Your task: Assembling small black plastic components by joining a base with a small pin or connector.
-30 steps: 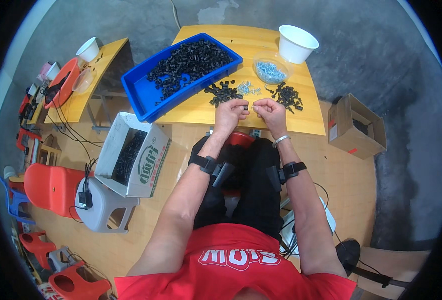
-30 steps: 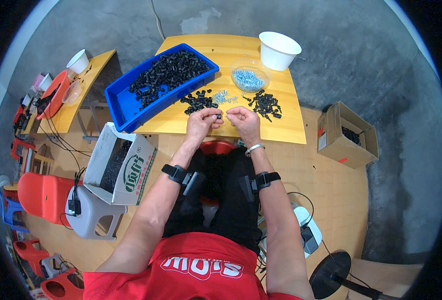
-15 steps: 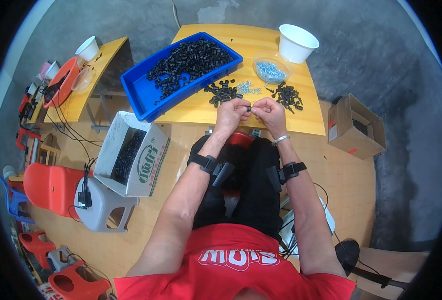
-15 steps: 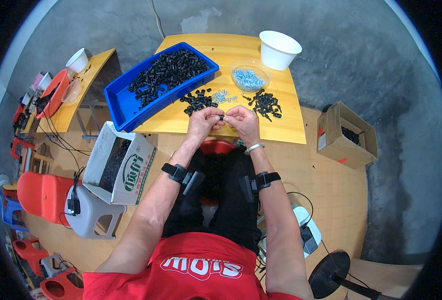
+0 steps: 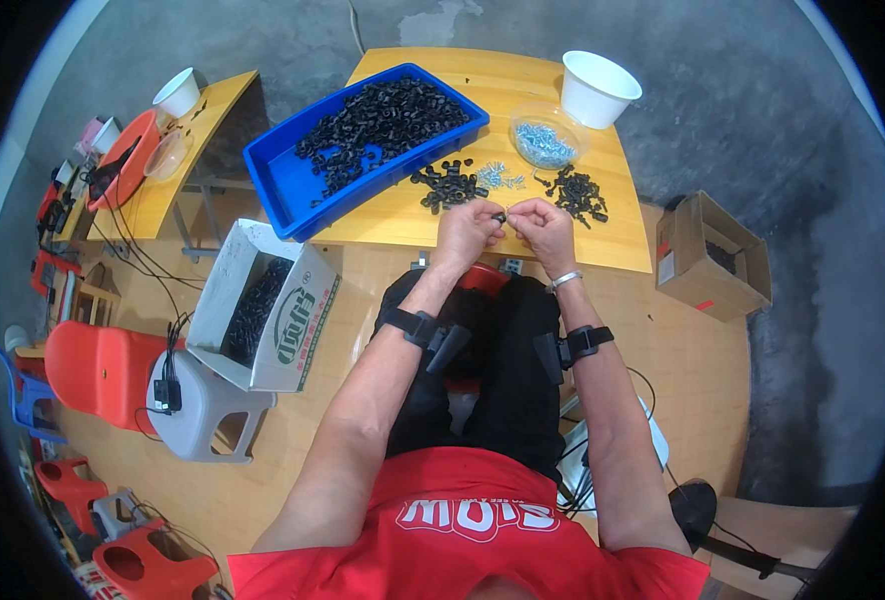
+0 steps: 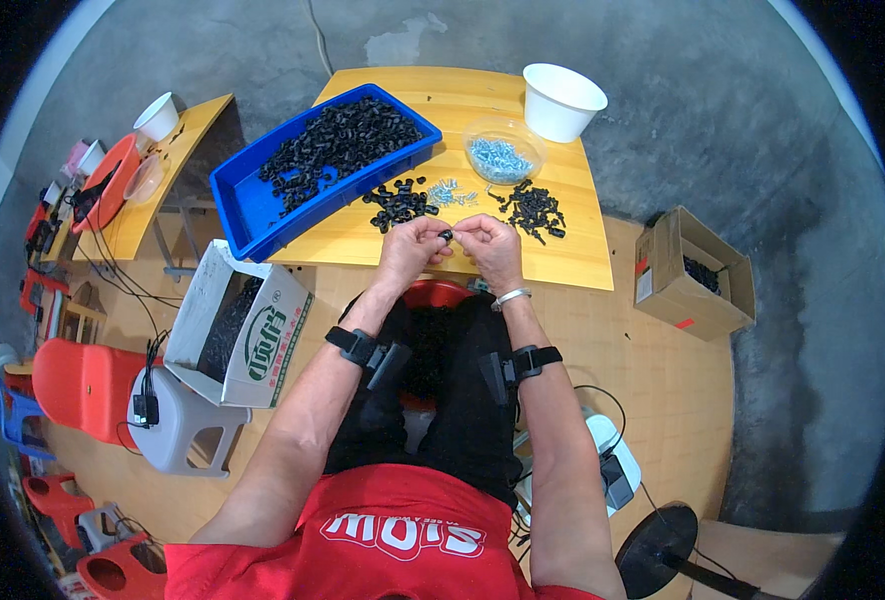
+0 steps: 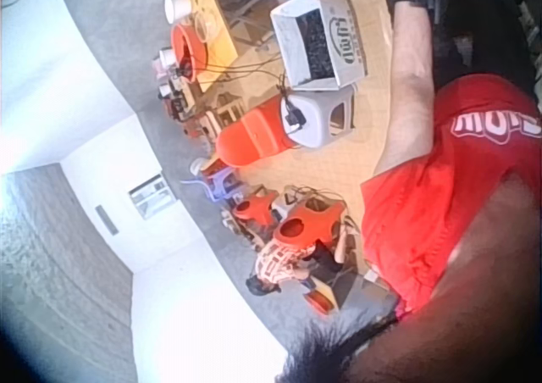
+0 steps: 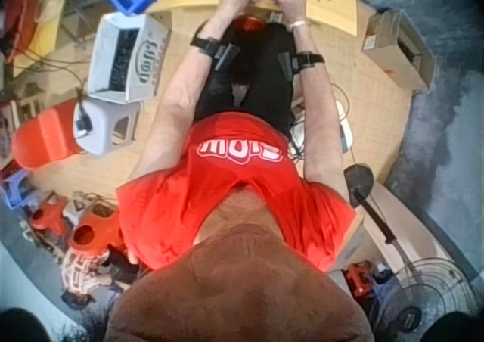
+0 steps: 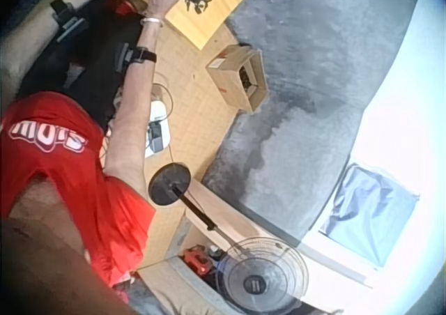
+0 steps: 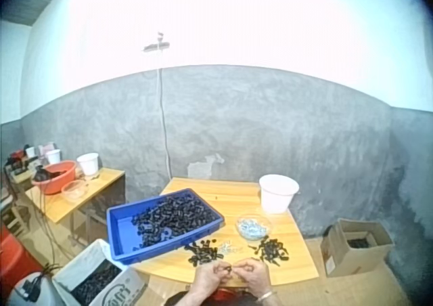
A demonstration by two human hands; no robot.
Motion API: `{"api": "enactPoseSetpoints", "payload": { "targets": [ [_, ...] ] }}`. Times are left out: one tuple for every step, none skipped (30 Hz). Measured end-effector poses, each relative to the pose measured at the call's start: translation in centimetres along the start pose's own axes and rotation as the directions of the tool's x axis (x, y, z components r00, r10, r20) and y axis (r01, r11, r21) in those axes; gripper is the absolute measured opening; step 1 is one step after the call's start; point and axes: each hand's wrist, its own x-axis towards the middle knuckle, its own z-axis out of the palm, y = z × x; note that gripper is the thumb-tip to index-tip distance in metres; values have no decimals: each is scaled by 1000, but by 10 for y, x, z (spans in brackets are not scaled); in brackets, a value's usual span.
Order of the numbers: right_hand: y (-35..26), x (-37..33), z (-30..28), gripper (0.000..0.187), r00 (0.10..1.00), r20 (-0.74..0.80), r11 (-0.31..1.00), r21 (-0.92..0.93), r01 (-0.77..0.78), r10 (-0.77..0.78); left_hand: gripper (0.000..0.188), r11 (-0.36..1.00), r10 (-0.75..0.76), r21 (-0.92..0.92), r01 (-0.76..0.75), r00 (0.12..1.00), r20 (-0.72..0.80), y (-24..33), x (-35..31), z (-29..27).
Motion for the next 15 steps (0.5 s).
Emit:
{"api": "enactPoseSetpoints", "payload": {
  "targets": [
    [-1, 0, 0, 5, 1000, -10, 1000, -3, 1, -1, 15, 1000, 18, 19, -18, 1000, -19, 0, -1, 1],
    [-2, 0, 1, 5, 1000, -9, 1000, -3, 1, -1, 15, 1000, 18, 19, -18, 1000, -20, 1, -2, 1],
    [-3, 0, 2, 5, 1000, -8, 1000, -1, 0, 0, 15, 999, 26, 35, -25, 999, -24, 1, -2, 1],
    [-3, 0, 2, 5, 1000, -7, 1000, 0, -1, 1, 15, 998, 34, 50, -33, 999, -28, 2, -3, 1],
    [-2, 0, 2, 5, 1000, -7, 1000, 0, -1, 1, 15, 998, 34, 50, -32, 999, -29, 2, -3, 1],
    [-2, 0, 2, 5, 1000, -7, 1000, 2, -7, 7, 15, 998, 36, 50, -34, 999, -29, 2, -3, 2],
    [-2, 0, 2, 5, 1000, -6, 1000, 3, -13, 13, 14, 998, 38, 51, -37, 999, -30, 2, -3, 2],
    [-1, 0, 1, 5, 1000, -6, 1000, 3, -13, 13, 14, 998, 38, 51, -36, 999, -30, 3, -3, 2],
    [-1, 0, 1, 5, 1000, 0, 1000, 0, -3, 3, 14, 998, 35, 59, -34, 999, -29, 4, -3, 2],
    [-1, 0, 0, 5, 1000, 7, 1000, -4, 6, -6, 13, 997, 33, 67, -31, 999, -27, 5, -4, 2],
    [0, 0, 0, 5, 1000, 7, 1000, -4, 6, -6, 13, 997, 32, 67, -30, 999, -27, 6, -4, 2],
    [-1, 0, -1, 6, 1000, 17, 1000, -20, 12, -11, 13, 998, 26, 59, -24, 999, -28, 6, -4, 2],
    [-1, 0, -1, 6, 999, 28, 999, -36, 18, -17, 12, 998, 20, 52, -19, 999, -29, 6, -3, 1],
    [-1, 0, -1, 6, 999, 28, 999, -36, 18, -17, 12, 998, 20, 52, -19, 999, -29, 6, -3, 1],
    [-2, 0, 0, 6, 1000, 18, 999, -43, 23, -22, 12, 999, 19, 49, -18, 999, -26, 5, -2, 1]
  ]
}}
